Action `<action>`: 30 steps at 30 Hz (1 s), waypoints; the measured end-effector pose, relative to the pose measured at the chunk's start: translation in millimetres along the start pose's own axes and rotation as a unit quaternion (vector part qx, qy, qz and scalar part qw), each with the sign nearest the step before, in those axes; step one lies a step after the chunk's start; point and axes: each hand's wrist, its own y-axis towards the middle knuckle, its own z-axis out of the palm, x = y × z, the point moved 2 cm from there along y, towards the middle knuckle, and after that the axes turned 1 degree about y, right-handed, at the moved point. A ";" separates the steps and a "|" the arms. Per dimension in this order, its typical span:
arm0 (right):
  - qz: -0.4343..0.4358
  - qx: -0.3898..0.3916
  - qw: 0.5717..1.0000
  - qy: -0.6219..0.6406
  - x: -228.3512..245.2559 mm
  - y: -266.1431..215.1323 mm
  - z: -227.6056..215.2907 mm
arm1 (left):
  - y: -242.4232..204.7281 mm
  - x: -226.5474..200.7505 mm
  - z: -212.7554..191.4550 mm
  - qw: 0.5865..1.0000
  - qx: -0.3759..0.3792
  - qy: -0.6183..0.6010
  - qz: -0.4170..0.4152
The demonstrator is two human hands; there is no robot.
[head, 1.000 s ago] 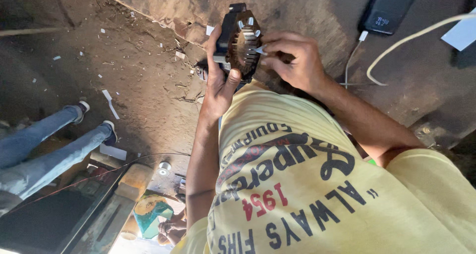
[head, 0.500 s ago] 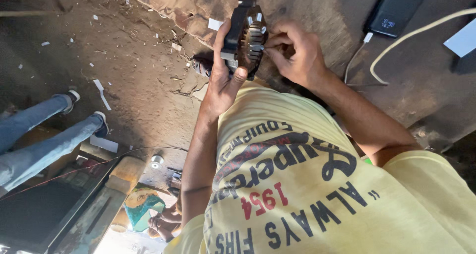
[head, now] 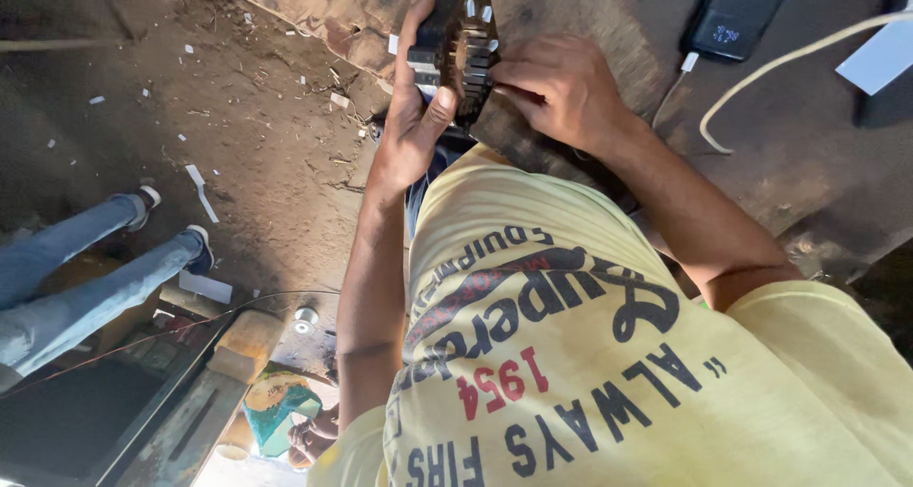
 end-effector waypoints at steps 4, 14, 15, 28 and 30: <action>-0.003 0.020 0.999 -0.046 -0.3 0.0 0.6 | 6.8 -3.0 -4.4 0.999 0.005 0.047 -0.014; -0.029 -0.003 1.000 0.001 -7.4 -2.0 4.3 | 13.8 -10.8 -2.3 0.988 -0.007 0.153 -0.004; -0.029 -0.009 1.000 0.008 -7.2 -3.4 4.7 | 13.5 -12.1 -1.8 0.988 -0.011 0.154 -0.024; 0.115 -0.052 0.983 0.137 -9.0 -11.0 11.6 | 18.9 -28.0 10.0 0.984 0.005 0.178 0.028; 0.127 -0.054 0.978 0.155 -7.6 -9.9 14.6 | 18.8 -25.9 9.5 0.985 0.000 0.175 -0.004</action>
